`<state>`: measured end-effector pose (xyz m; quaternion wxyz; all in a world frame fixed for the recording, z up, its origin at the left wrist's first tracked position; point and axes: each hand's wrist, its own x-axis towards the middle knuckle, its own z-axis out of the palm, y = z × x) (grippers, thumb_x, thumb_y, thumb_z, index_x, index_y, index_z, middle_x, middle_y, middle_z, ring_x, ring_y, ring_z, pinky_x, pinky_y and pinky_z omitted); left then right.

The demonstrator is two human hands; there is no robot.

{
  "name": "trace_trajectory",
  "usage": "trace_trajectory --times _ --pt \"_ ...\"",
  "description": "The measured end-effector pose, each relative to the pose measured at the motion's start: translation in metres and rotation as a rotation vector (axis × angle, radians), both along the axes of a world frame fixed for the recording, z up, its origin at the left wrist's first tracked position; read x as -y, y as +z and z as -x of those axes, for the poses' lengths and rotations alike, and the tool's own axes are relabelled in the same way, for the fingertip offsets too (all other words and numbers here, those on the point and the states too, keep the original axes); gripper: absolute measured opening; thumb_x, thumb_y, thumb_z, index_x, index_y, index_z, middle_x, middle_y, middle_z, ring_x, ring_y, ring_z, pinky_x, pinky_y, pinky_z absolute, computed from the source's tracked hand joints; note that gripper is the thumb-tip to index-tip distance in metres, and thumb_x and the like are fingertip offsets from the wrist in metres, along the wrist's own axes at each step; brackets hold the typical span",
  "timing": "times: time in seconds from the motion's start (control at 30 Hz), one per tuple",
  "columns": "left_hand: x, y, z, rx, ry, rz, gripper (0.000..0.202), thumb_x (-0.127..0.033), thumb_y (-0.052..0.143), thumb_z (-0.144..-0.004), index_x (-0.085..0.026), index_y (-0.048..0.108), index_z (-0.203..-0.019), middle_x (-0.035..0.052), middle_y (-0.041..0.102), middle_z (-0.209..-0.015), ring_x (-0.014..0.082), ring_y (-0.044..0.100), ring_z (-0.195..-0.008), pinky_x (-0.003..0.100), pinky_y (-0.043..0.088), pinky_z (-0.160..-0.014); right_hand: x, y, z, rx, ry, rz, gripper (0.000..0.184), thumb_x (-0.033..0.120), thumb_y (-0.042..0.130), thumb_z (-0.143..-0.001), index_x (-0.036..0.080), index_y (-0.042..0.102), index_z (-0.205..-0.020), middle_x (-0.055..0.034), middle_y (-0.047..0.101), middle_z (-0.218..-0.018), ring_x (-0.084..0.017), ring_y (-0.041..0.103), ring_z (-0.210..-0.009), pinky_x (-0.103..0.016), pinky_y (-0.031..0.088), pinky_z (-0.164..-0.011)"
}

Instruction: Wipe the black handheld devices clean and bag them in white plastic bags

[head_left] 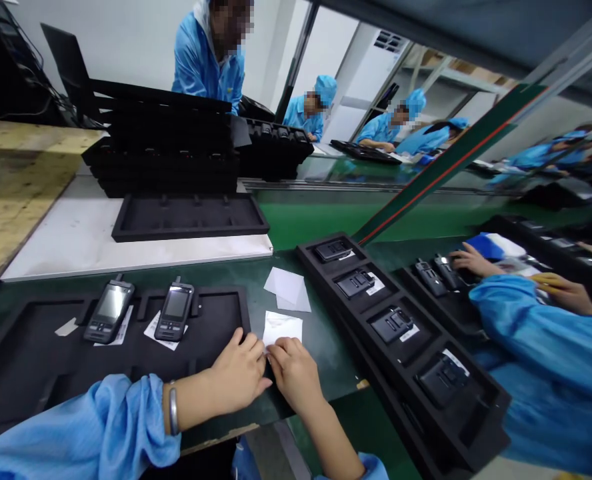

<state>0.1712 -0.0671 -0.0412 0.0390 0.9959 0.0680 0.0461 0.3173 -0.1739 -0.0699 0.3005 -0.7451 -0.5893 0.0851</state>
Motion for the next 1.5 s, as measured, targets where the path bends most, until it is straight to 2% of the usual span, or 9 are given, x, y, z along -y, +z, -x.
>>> trace_trajectory --times 0.3,0.5,0.63,0.73,0.97,1.13,1.27,1.37,1.5 --pt "0.000 0.002 -0.004 -0.030 -0.017 -0.029 0.046 -0.050 0.052 -0.092 -0.009 0.071 -0.104 0.0136 0.061 -0.101 0.0300 0.046 -0.103 0.050 0.031 -0.095 -0.009 -0.002 -0.004 -0.294 -0.077 -0.001 0.017 0.026 0.053 -0.084 0.021 0.068 -0.077 -0.0083 0.064 -0.084 -0.024 0.052 -0.084 -0.035 0.038 -0.077" --pt "-0.002 0.004 -0.005 -0.052 -0.024 0.027 0.044 -0.048 0.053 -0.092 -0.010 0.071 -0.103 0.0134 0.061 -0.098 0.0308 0.047 -0.102 0.052 0.033 -0.095 -0.015 -0.011 -0.031 -0.787 -0.281 -0.059 0.027 0.046 0.062 -0.075 0.020 0.057 -0.072 0.0017 0.051 -0.057 -0.013 0.043 -0.048 -0.024 0.033 -0.048" --pt "-0.006 0.015 -0.005 -0.055 0.013 0.141 0.041 -0.047 0.059 -0.088 -0.010 0.070 -0.104 0.0149 0.061 -0.100 0.0326 0.048 -0.104 0.052 0.037 -0.094 -0.013 0.006 -0.047 -1.066 -0.382 -0.124 0.033 0.048 0.068 -0.068 0.020 0.051 -0.072 0.0055 0.046 -0.053 -0.010 0.041 -0.045 -0.021 0.033 -0.045" --pt "-0.012 0.023 -0.004 0.009 0.109 0.386 0.038 -0.039 0.059 -0.088 -0.014 0.067 -0.116 0.0139 0.062 -0.104 0.0316 0.050 -0.102 0.050 0.041 -0.091 -0.007 0.030 -0.054 -1.225 -0.384 -0.155 0.033 0.044 0.071 -0.066 0.020 0.051 -0.075 0.0034 0.051 -0.058 -0.013 0.050 -0.050 -0.025 0.041 -0.050" --pt "-0.024 0.018 -0.009 0.308 0.353 1.288 0.059 -0.039 0.060 -0.086 -0.009 0.051 -0.136 0.0166 0.064 -0.117 0.0283 0.056 -0.108 0.046 0.040 -0.099 0.003 0.074 -0.039 -1.424 -0.271 -0.218 0.029 0.039 0.075 -0.067 0.019 0.057 -0.077 0.0007 0.057 -0.065 -0.013 0.050 -0.053 -0.024 0.040 -0.048" --pt "-0.014 0.029 -0.007 0.340 0.312 1.620 0.067 -0.057 0.051 -0.090 -0.010 0.048 -0.138 0.0125 0.068 -0.108 0.0221 0.064 -0.097 0.035 0.048 -0.087 -0.007 0.083 -0.012 -1.525 -0.181 -0.216 0.026 0.038 0.075 -0.068 0.019 0.061 -0.080 -0.0002 0.059 -0.069 -0.015 0.054 -0.058 -0.028 0.046 -0.054" --pt "-0.010 0.044 0.005 0.452 0.372 2.030 0.092 -0.055 0.079 -0.068 -0.011 0.044 -0.141 0.0092 0.069 -0.100 0.0191 0.064 -0.090 0.030 0.045 -0.085 -0.018 0.081 0.006 -1.572 -0.160 -0.201 0.024 0.036 0.074 -0.070 0.019 0.065 -0.084 -0.0003 0.061 -0.071 -0.015 0.055 -0.057 -0.027 0.045 -0.052" --pt "-0.013 0.047 0.014 0.544 0.458 2.052 0.115 -0.038 0.090 -0.056 -0.009 0.028 -0.149 0.0022 0.069 -0.076 0.0150 0.063 -0.073 0.027 0.043 -0.080 -0.024 0.075 0.017 -1.583 -0.172 -0.194 0.023 0.034 0.075 -0.072 0.018 0.067 -0.087 -0.0027 0.066 -0.079 -0.017 0.060 -0.064 -0.027 0.048 -0.055" --pt "-0.019 0.043 0.026 0.629 0.542 1.991 0.105 -0.027 0.086 -0.056 -0.010 0.037 -0.147 -0.0007 0.067 -0.065 0.0120 0.057 -0.056 0.024 0.041 -0.065 -0.027 0.064 0.029 -1.567 -0.222 -0.213 0.030 0.035 0.079 -0.067 0.019 0.069 -0.090 -0.0058 0.070 -0.088 -0.024 0.067 -0.078 -0.033 0.053 -0.063"
